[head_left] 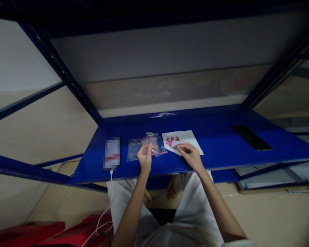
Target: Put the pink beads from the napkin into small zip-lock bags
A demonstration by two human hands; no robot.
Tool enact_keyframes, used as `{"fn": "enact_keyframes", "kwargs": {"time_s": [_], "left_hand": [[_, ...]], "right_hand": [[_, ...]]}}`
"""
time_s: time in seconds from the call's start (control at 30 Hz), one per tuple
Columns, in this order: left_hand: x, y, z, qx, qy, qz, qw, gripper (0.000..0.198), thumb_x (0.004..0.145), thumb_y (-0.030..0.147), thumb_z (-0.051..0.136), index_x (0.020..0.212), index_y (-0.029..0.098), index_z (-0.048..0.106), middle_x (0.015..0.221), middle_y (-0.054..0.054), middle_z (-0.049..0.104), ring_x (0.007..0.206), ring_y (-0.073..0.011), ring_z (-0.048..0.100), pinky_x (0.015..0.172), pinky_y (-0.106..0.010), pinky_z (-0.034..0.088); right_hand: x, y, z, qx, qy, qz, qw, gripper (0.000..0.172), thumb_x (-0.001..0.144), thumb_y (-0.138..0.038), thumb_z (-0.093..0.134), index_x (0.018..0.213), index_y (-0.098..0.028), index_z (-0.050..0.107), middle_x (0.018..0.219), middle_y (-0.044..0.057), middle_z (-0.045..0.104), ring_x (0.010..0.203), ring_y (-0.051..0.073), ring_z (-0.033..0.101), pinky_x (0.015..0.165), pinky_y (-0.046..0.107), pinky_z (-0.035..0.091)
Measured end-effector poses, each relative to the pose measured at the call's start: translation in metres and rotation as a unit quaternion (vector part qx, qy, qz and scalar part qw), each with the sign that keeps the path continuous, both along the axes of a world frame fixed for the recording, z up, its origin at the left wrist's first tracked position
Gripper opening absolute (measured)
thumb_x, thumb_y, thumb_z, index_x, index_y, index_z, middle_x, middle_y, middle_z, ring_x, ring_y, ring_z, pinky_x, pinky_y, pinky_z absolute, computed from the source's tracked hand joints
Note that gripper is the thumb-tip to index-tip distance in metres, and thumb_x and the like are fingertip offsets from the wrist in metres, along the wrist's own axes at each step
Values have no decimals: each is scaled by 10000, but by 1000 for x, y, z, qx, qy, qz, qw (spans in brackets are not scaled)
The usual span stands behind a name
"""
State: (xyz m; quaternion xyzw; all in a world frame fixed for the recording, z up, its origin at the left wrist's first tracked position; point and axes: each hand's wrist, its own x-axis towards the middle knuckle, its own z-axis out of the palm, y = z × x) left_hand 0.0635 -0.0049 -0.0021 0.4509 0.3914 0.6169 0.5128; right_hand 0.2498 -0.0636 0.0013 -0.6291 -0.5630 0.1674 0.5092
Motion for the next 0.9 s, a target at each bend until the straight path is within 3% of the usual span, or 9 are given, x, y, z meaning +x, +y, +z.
{"fn": "enact_keyframes", "kwargs": {"time_s": [0.27, 0.37, 0.47, 0.57, 0.73, 0.9], "left_hand": [[0, 1, -2, 6, 8, 33, 999, 280, 778, 396, 558, 761, 118, 586, 648, -56, 678, 535, -159, 644, 444, -232, 502], [-1, -1, -4, 71, 79, 62, 992, 262, 813, 362, 518, 815, 121, 621, 719, -71, 682, 639, -171, 657, 555, -276, 533], [-2, -3, -2, 168, 169, 126, 963, 192, 797, 299, 553, 795, 136, 653, 770, -68, 675, 750, -179, 646, 691, -312, 519], [-3, -5, 1, 234, 224, 135, 936, 120, 770, 246, 595, 745, 148, 660, 751, -48, 657, 745, -162, 627, 697, -295, 497], [-2, -9, 4, 276, 260, 144, 914, 92, 728, 234, 648, 688, 154, 626, 727, -34, 638, 725, -147, 613, 678, -274, 482], [-1, -11, 1, 314, 298, 138, 891, 115, 755, 215, 618, 655, 164, 593, 735, -31, 637, 716, -130, 605, 658, -243, 474]], "right_hand": [[3, 33, -8, 7, -212, -90, 973, 252, 779, -353, 561, 905, -184, 699, 957, 109, 621, 903, 246, 550, 791, 382, 419], [1, 38, -11, -9, -242, -118, 963, 245, 772, -361, 563, 855, -186, 714, 983, 117, 619, 903, 259, 535, 774, 392, 403], [-1, 38, -11, -10, -250, -130, 959, 229, 771, -356, 563, 820, -198, 720, 986, 113, 622, 914, 268, 523, 767, 399, 393], [0, 37, -11, -2, -247, -139, 959, 210, 755, -354, 580, 784, -200, 720, 975, 109, 621, 921, 272, 522, 773, 407, 394], [-1, 37, -10, 37, -182, -121, 975, 196, 715, -374, 623, 717, -197, 707, 946, 100, 611, 907, 252, 542, 798, 408, 415], [-17, 25, 17, 64, -27, -27, 997, 179, 734, -362, 622, 744, -197, 689, 940, 82, 597, 931, 214, 566, 828, 363, 444]]}}
